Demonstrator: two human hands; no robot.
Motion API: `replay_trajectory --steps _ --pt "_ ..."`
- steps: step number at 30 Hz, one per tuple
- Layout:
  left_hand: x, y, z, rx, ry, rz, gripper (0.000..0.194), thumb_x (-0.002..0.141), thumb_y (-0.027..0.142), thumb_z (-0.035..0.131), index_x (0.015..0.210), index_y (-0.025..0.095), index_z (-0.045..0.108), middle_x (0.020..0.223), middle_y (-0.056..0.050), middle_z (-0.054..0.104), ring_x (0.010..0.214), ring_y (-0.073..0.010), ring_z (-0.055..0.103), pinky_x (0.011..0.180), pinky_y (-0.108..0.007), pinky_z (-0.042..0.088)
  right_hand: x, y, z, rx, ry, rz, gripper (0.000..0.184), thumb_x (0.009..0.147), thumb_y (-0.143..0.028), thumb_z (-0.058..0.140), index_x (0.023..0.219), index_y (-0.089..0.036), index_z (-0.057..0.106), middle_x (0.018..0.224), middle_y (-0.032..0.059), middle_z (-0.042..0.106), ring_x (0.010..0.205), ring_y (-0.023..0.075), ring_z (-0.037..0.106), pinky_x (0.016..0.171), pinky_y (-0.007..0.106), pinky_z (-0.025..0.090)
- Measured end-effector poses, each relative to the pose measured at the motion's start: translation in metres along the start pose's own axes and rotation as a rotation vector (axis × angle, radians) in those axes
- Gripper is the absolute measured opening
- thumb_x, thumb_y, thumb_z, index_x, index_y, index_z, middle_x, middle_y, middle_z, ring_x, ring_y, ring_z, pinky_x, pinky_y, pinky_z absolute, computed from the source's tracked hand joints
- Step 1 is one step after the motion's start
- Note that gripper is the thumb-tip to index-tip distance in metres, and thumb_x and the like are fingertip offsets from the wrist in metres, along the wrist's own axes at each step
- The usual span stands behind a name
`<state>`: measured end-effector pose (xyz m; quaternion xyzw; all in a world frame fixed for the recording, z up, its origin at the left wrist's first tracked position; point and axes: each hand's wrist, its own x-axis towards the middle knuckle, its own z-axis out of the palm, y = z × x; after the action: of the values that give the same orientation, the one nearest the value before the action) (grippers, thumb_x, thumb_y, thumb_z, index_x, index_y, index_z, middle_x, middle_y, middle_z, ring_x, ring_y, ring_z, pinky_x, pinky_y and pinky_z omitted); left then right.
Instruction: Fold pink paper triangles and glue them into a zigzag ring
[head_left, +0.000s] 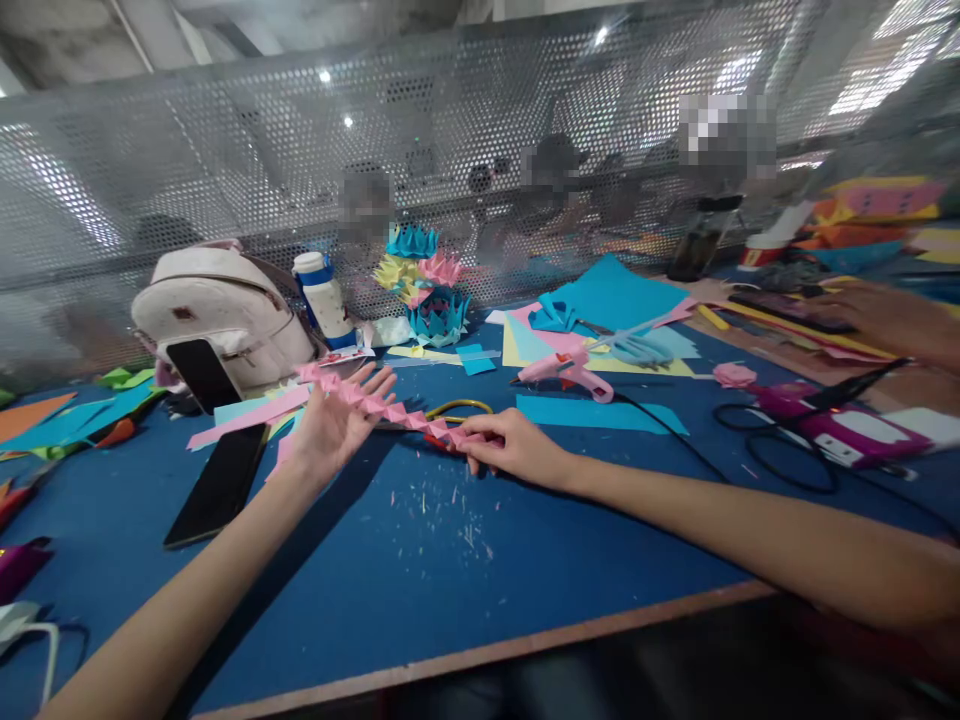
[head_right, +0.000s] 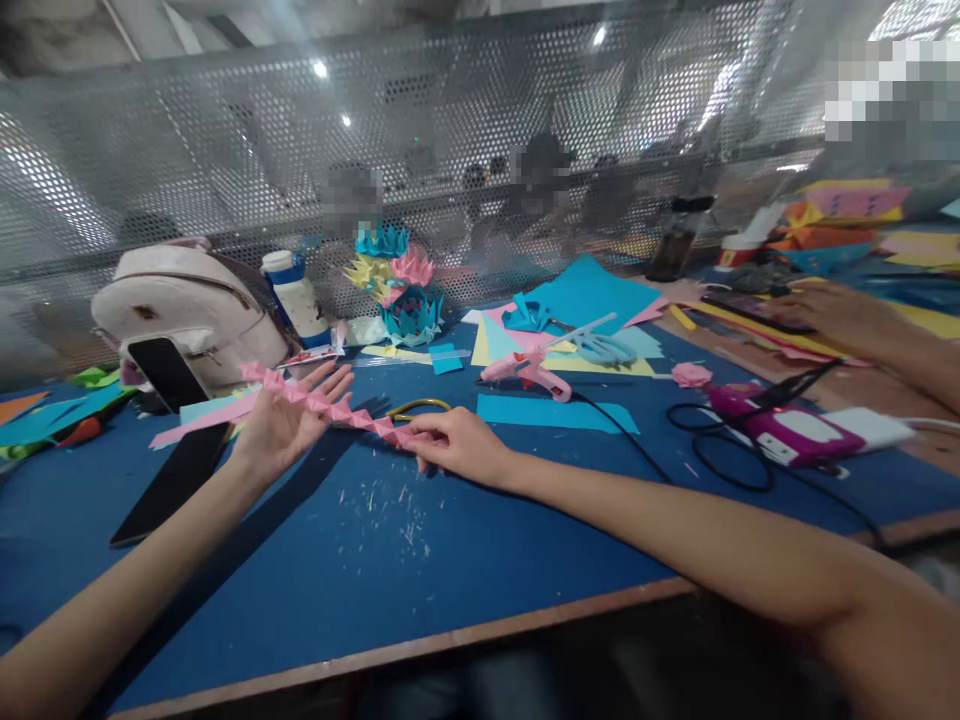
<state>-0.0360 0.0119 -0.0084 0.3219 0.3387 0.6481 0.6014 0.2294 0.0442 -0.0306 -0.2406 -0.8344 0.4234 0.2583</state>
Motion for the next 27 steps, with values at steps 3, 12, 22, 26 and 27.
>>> replay_trajectory --steps 3,12,22,26,27 --pt "0.0 -0.001 0.0 -0.214 -0.012 -0.023 0.07 0.104 0.058 0.018 0.141 0.008 0.048 0.136 -0.022 0.061 0.125 -0.029 0.061 0.098 -0.039 0.056 0.001 0.005 -0.002 -0.167 0.115 0.004 0.03 0.096 -0.04 0.055 0.088 -0.017 0.073 0.066 0.0016 0.073 0.06 0.0125 0.065 0.063 0.023 0.046" --pt "0.007 -0.001 -0.012 -0.358 0.089 0.019 0.046 0.109 0.04 0.025 0.133 0.018 0.057 0.109 -0.012 0.076 0.102 -0.0197 0.074 0.087 -0.028 0.06 0.004 0.016 -0.004 -0.194 0.193 0.058 0.022 0.09 -0.037 0.063 0.103 -0.022 0.073 0.071 -0.0006 0.074 0.068 0.0155 0.067 0.065 0.026 0.045" --pt "-0.005 0.012 -0.001 -0.488 0.126 -0.017 0.047 0.11 0.033 0.021 0.108 0.015 0.065 0.067 -0.002 0.069 0.059 -0.0112 0.071 0.055 -0.019 0.058 0.012 0.016 -0.007 0.302 0.271 0.051 0.034 0.07 -0.04 0.082 0.09 -0.017 0.066 0.077 0.0012 0.068 0.055 0.0107 0.056 0.052 0.025 0.046" --pt "-0.009 0.014 0.004 -0.533 0.104 -0.035 0.048 0.11 0.034 0.02 0.099 0.014 0.063 0.062 0.0 0.063 0.054 -0.0085 0.066 0.052 -0.015 0.056 0.013 0.015 -0.007 0.335 0.317 0.023 0.037 0.065 -0.034 0.086 0.092 -0.018 0.067 0.081 0.0008 0.066 0.068 0.0112 0.058 0.062 0.025 0.048" --pt "-0.01 0.014 0.005 -0.539 0.098 -0.04 0.049 0.11 0.034 0.02 0.097 0.013 0.062 0.061 0.0 0.062 0.053 -0.0079 0.064 0.051 -0.014 0.055 0.013 0.015 -0.007 0.337 0.317 0.01 0.036 0.065 -0.033 0.086 0.092 -0.018 0.067 0.083 0.0007 0.067 0.07 0.0111 0.058 0.065 0.025 0.048"
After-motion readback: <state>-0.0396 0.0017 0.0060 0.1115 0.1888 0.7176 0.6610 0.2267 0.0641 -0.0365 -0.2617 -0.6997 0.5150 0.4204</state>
